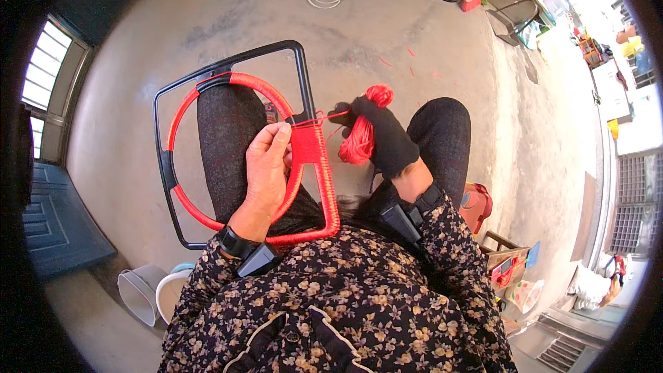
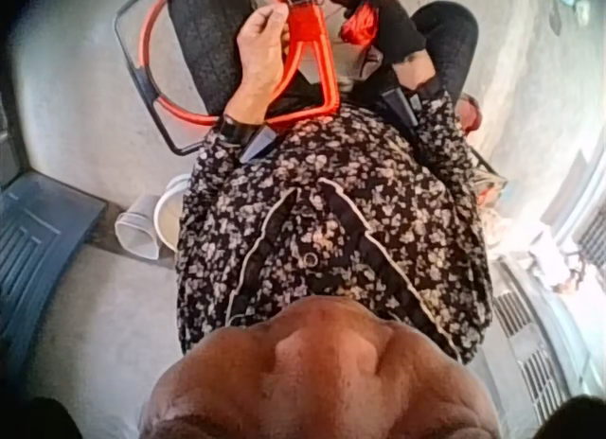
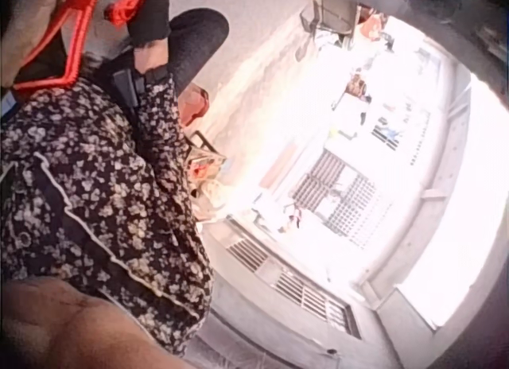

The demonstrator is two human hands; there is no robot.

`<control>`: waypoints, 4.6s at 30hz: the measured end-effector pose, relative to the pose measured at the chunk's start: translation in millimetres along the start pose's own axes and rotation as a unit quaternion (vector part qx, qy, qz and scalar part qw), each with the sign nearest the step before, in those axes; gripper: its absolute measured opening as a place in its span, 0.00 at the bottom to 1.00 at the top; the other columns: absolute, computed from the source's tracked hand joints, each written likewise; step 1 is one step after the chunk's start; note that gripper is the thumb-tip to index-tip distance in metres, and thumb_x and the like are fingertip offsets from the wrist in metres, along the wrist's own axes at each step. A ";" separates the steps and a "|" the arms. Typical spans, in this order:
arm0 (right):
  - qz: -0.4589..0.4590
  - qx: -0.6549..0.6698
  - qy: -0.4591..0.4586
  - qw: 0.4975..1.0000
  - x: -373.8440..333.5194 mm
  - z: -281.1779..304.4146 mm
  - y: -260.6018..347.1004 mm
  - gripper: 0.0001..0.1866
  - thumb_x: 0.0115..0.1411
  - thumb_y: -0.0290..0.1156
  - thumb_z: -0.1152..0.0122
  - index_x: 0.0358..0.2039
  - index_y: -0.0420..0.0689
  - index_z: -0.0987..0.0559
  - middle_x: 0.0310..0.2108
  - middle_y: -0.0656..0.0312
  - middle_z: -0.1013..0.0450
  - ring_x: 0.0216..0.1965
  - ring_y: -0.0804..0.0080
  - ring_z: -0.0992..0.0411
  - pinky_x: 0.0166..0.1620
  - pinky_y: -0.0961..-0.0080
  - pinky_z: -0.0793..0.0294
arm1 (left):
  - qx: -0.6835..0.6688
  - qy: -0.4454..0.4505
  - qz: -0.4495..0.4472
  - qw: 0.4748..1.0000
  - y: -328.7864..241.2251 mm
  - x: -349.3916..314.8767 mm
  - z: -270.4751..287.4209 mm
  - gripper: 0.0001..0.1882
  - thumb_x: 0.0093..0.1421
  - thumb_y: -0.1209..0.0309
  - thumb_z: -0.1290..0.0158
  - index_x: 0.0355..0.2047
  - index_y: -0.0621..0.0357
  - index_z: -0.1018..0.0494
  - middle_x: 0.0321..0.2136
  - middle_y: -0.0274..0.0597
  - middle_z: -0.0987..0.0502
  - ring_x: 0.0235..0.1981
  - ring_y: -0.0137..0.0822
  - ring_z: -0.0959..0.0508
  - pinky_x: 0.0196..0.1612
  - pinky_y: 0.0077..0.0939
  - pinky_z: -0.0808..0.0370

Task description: The person is weaving a stool using a red plastic rope.

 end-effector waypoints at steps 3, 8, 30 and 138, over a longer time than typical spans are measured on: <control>-0.026 -0.075 0.132 0.988 7.3 -18.6 -4.9 0.17 0.61 0.39 0.46 0.45 0.41 0.26 0.38 0.57 0.25 0.34 0.71 0.26 0.37 0.75 0.26 | 0.006 0.013 0.002 1.000 1.3 0.3 -2.4 0.07 0.62 0.67 0.48 0.36 0.57 0.27 0.29 0.27 0.25 0.27 0.17 0.28 0.30 0.12 0.30; -0.058 -0.414 0.210 0.884 0.1 -14.2 -21.0 0.16 0.60 0.38 0.45 0.42 0.39 0.26 0.34 0.58 0.25 0.32 0.74 0.27 0.35 0.76 0.27 | -0.009 0.010 0.006 1.000 2.3 2.7 -3.4 0.07 0.62 0.67 0.48 0.36 0.57 0.27 0.29 0.27 0.25 0.27 0.17 0.27 0.30 0.13 0.30; -0.003 0.117 0.066 0.991 18.5 22.3 -12.0 0.08 0.58 0.34 0.46 0.27 0.47 0.33 0.19 0.67 0.36 0.21 0.71 0.34 0.26 0.76 0.33 | -0.006 0.087 0.108 0.990 3.2 -12.6 -22.5 0.12 0.65 0.60 0.56 0.34 0.55 0.31 0.19 0.36 0.26 0.11 0.29 0.28 0.12 0.21 0.34; 0.084 -0.279 0.050 0.955 -31.2 132.9 87.3 0.18 0.56 0.32 0.42 0.47 0.43 0.27 0.38 0.60 0.27 0.35 0.71 0.28 0.40 0.73 0.29 | 0.005 0.009 0.037 0.999 12.3 3.1 -2.0 0.06 0.63 0.71 0.53 0.36 0.59 0.28 0.29 0.32 0.24 0.28 0.20 0.27 0.30 0.18 0.29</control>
Point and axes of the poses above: each hand's wrist, its own x-axis towards the middle knuckle, its own z-axis out of the back of the hand, y = z × x, the point moved 9 cm from there along x, towards the middle knuckle
